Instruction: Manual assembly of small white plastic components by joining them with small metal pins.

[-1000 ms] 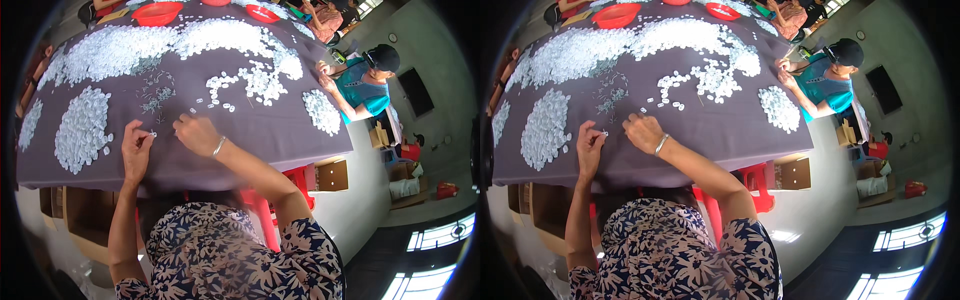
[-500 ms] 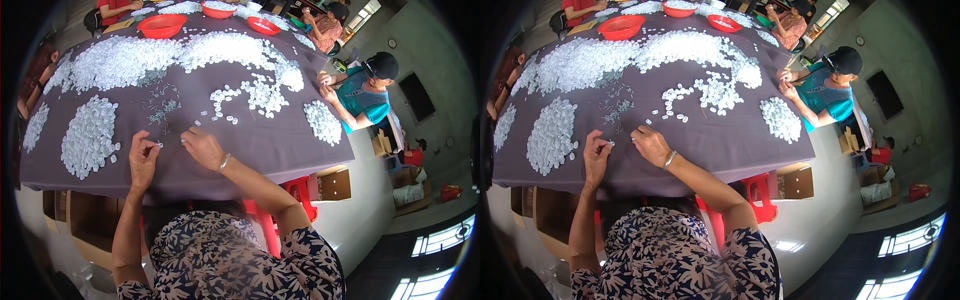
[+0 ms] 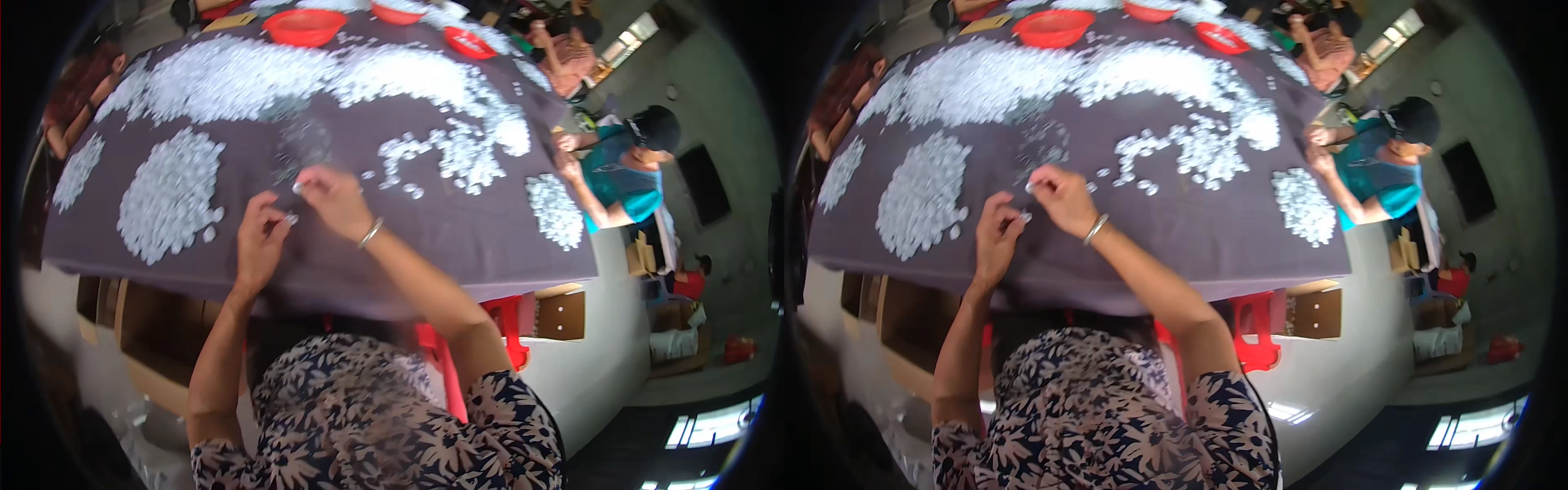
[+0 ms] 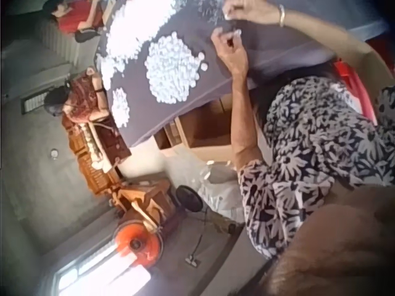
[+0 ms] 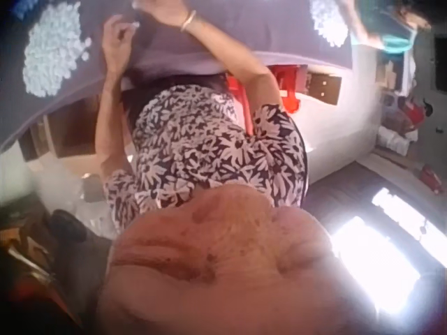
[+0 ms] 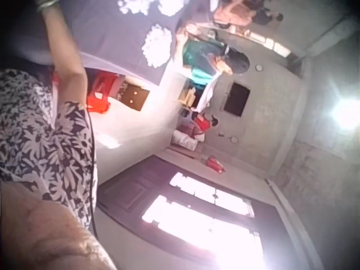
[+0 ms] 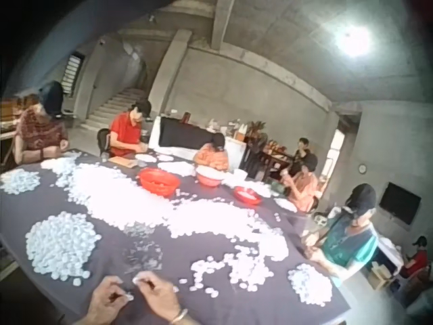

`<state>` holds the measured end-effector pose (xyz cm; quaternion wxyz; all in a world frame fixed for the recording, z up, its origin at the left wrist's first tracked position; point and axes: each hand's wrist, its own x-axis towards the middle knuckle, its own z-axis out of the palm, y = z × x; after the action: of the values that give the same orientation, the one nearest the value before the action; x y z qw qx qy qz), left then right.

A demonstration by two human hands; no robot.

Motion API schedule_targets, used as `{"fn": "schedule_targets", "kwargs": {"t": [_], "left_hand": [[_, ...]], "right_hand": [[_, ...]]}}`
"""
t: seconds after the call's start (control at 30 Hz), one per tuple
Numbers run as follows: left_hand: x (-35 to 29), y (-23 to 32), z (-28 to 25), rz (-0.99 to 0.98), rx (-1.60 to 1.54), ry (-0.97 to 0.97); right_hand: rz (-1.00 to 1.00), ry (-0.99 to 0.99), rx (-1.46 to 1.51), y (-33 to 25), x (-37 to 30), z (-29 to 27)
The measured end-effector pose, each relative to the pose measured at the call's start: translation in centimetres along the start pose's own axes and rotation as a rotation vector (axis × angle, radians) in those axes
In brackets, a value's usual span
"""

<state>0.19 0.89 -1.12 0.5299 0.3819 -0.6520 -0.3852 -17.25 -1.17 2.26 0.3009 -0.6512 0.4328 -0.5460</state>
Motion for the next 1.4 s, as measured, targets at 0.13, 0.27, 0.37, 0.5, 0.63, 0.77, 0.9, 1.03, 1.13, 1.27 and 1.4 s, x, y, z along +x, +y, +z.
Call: {"fn": "schedule_targets", "kwargs": {"t": [0.13,0.27,0.37,0.5,0.63,0.77,0.9,1.03,1.13,1.27,1.4], "left_hand": [[0.8,-2.0,0.9,0.006,-0.145,-0.023],[1.2,0.1,1.2,-0.074,0.032,-0.001],[1.1,0.6,0.8,-0.129,0.033,0.015],[0.8,1.2,0.4,-0.152,0.061,0.007],[0.8,1.2,0.2,-0.167,0.055,-0.015],[0.7,1.3,0.3,-0.167,0.054,-0.026],[0.7,1.5,0.4,-0.176,0.054,-0.029],[0.7,1.3,0.4,-0.162,0.057,-0.026],[0.7,1.4,0.5,-0.165,0.051,-0.030],[0.7,1.2,0.4,-0.142,0.047,-0.028],[0.7,1.3,0.4,-0.179,0.042,-0.041]], "right_hand": [[0.290,-0.136,0.401,0.8,0.8,-0.2],[0.373,-0.160,0.480,1.8,0.4,-0.5],[0.407,-0.172,0.516,1.5,0.3,-0.3],[0.389,-0.158,0.492,1.3,0.0,0.2],[0.343,-0.204,0.416,1.2,-0.1,0.3],[0.290,-0.214,0.390,1.6,-0.1,0.3],[0.270,-0.204,0.411,1.8,-0.1,0.3],[0.266,-0.226,0.387,1.8,-0.1,0.1],[0.276,-0.239,0.377,1.8,-0.1,-0.1],[0.269,-0.233,0.372,1.8,-0.1,0.0],[0.265,-0.230,0.354,1.5,-0.1,0.0]]}}
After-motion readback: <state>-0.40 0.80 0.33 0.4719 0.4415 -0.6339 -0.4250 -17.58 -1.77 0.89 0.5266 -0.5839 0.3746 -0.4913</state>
